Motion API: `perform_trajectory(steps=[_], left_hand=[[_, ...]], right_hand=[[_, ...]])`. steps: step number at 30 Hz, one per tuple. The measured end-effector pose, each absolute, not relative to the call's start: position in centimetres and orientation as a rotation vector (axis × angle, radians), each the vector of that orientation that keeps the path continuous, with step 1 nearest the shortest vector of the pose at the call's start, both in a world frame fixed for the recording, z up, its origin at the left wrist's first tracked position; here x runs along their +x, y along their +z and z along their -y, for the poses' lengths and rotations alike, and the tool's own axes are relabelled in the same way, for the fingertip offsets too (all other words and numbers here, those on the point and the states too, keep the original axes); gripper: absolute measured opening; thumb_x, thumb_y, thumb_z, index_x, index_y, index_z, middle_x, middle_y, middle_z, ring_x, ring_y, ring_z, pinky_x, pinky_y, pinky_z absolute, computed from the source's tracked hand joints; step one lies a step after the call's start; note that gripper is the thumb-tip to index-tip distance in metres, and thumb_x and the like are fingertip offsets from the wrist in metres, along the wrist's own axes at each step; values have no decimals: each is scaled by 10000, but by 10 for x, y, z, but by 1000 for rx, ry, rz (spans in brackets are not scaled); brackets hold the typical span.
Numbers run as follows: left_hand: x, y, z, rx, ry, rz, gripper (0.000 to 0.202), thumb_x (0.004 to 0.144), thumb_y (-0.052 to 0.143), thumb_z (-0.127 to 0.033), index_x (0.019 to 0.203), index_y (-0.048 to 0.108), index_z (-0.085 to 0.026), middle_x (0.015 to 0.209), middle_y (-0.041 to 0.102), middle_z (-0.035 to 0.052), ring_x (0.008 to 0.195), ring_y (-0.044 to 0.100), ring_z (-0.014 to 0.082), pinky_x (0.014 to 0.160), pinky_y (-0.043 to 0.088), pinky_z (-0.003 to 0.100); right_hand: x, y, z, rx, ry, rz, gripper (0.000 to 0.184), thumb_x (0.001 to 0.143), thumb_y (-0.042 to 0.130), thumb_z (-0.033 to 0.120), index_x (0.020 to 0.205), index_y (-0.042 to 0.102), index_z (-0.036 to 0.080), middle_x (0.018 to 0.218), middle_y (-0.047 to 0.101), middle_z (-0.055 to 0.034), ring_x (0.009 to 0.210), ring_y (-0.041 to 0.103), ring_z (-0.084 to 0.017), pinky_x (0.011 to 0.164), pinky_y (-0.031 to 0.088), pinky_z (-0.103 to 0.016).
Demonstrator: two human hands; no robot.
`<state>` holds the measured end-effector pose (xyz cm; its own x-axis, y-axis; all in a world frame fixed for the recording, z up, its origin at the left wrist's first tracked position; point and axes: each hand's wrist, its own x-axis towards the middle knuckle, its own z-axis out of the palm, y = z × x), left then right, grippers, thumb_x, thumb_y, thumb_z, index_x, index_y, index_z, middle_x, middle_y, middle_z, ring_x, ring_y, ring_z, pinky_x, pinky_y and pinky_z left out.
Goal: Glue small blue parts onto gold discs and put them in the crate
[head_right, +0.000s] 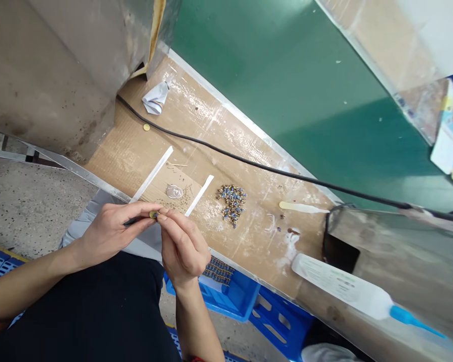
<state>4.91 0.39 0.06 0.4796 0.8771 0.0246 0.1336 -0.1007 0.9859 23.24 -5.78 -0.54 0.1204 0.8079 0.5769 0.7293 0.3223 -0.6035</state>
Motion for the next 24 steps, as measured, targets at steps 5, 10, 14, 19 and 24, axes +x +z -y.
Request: perform_trajectory(steps=[5, 10, 14, 19, 24], left_hand=[[49, 4, 0, 1755, 826, -923, 267, 1167, 666, -173, 1418, 754, -197, 1313, 888, 76, 1150, 888, 218, 1031, 710, 287], [46, 12, 4, 1901, 816, -938, 269, 1199, 589, -173, 1444, 700, -174, 1269, 886, 97, 1083, 896, 228, 969, 736, 328], [44, 19, 4, 1914, 786, -934, 272, 1182, 594, -126, 1435, 691, -154, 1265, 883, 91, 1074, 893, 228, 951, 734, 331], [42, 26, 1, 1794, 745, -929, 294, 1153, 603, -85, 1403, 711, -197, 1246, 881, 35, 1088, 882, 203, 940, 700, 303], [41, 30, 1, 1689, 724, -934, 282, 1120, 592, -85, 1325, 744, -206, 1154, 880, 17, 1014, 872, 175, 885, 657, 268]], right_hand=[[232, -8, 61, -1365, 36, 1678, 567, 944, 852, -24, 1410, 818, 297, 1262, 889, -53, 1044, 891, -233, 909, 775, -374], [230, -9, 63, -1337, -41, 1702, 597, 930, 844, -56, 1425, 813, 276, 1269, 890, -62, 1019, 895, -233, 885, 779, -357], [230, -7, 64, -1341, -43, 1705, 601, 938, 841, -51, 1436, 809, 285, 1269, 891, -60, 1018, 897, -243, 874, 785, -367], [232, -6, 65, -1307, -53, 1712, 629, 911, 857, -70, 1438, 811, 271, 1275, 889, -66, 1009, 899, -256, 864, 794, -377], [234, -7, 69, -1260, -89, 1770, 587, 946, 838, -32, 1463, 797, 243, 1327, 876, -81, 1056, 899, -287, 869, 811, -406]])
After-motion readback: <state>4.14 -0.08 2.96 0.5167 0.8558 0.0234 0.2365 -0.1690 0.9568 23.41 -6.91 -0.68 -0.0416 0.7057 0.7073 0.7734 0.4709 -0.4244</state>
